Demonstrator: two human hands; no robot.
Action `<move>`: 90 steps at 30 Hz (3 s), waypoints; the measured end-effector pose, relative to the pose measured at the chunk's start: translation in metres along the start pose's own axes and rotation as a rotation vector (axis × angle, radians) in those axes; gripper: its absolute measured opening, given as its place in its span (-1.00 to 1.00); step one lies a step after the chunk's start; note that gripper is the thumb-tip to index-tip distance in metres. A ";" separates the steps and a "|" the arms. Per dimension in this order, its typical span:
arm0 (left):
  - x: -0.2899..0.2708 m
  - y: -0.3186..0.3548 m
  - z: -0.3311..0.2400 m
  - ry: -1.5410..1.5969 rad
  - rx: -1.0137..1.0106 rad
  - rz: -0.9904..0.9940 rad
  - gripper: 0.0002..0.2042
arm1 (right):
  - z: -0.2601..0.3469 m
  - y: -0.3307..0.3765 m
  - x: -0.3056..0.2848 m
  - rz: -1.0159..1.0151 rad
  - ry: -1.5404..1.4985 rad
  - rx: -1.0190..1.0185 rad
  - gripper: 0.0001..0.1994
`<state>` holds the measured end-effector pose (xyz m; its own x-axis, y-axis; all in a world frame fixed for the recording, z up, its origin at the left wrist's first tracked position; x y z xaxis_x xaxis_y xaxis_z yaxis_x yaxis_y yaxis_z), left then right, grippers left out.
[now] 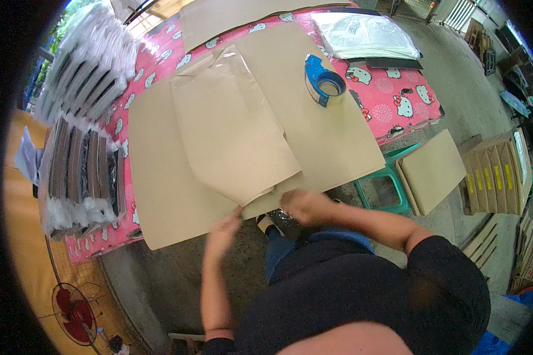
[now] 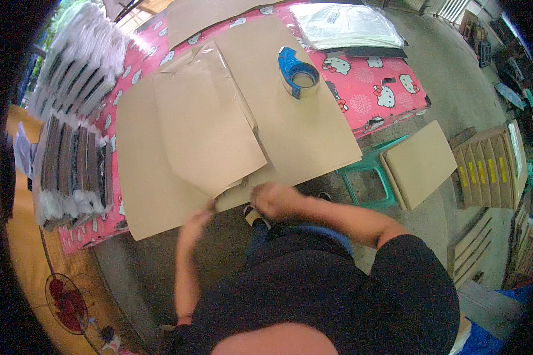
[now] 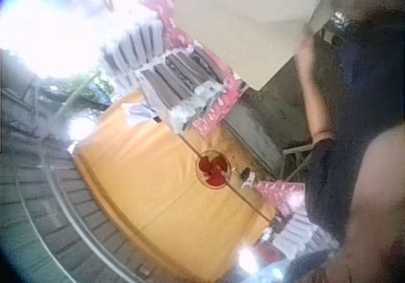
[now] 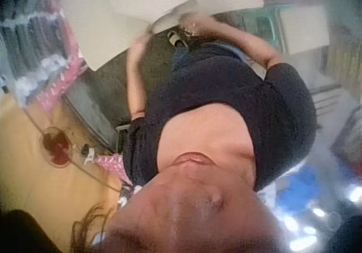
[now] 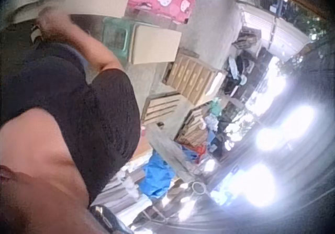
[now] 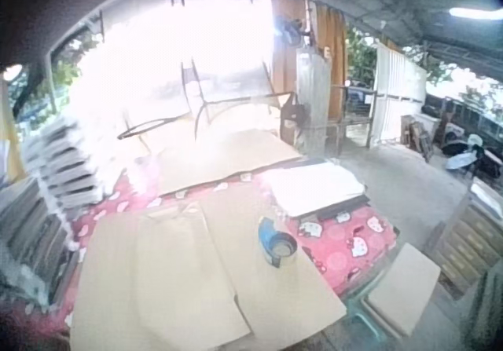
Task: The person wraps rectangular items in brown paper and secures the packaging with clear tape using a tape dispenser. They place the wrapped item to the side, then take a new item from a stack and repeat the wrapping and taping process.
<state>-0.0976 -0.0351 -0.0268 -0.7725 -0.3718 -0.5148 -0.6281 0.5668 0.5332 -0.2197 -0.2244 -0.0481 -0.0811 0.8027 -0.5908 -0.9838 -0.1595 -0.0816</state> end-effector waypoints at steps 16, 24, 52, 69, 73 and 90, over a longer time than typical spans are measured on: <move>-0.060 -0.099 0.036 1.152 -0.167 -0.515 -0.72 | -0.081 -0.092 -0.064 -0.699 -1.096 0.545 -0.79; -0.045 -0.087 0.025 1.234 0.042 -0.792 -0.75 | 0.060 -0.055 -0.003 0.293 -0.303 0.522 -0.85; -0.068 -0.104 -0.082 -1.055 0.488 -0.486 -0.21 | -0.013 -0.170 -0.080 0.086 0.578 -0.131 -0.17; -0.068 -0.107 -0.077 -0.907 0.395 -0.644 -0.18 | -0.060 -0.097 -0.108 -0.513 0.040 0.398 -0.10; -0.072 -0.106 -0.076 -0.936 0.349 -0.643 -0.18 | -0.059 -0.037 -0.087 -0.673 0.059 0.233 -0.05; -0.087 -0.081 -0.058 -0.854 0.777 -0.619 -0.42 | 0.020 -0.148 -0.092 -0.303 0.549 -0.283 -0.79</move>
<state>0.0155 -0.0913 0.0135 0.1055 -0.3038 -0.9469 -0.4158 0.8515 -0.3195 -0.0700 -0.2633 0.0346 0.3576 0.4403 -0.8236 -0.8644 -0.1776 -0.4703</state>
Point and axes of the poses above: each hand's wrist, its own y-axis away from the middle knuckle, its own x-axis out of the palm, z = x × y, the point moved 6 cm from there along -y, towards the middle knuckle, and after that the axes turned 9 degrees about -y, right-handed, at the moved point
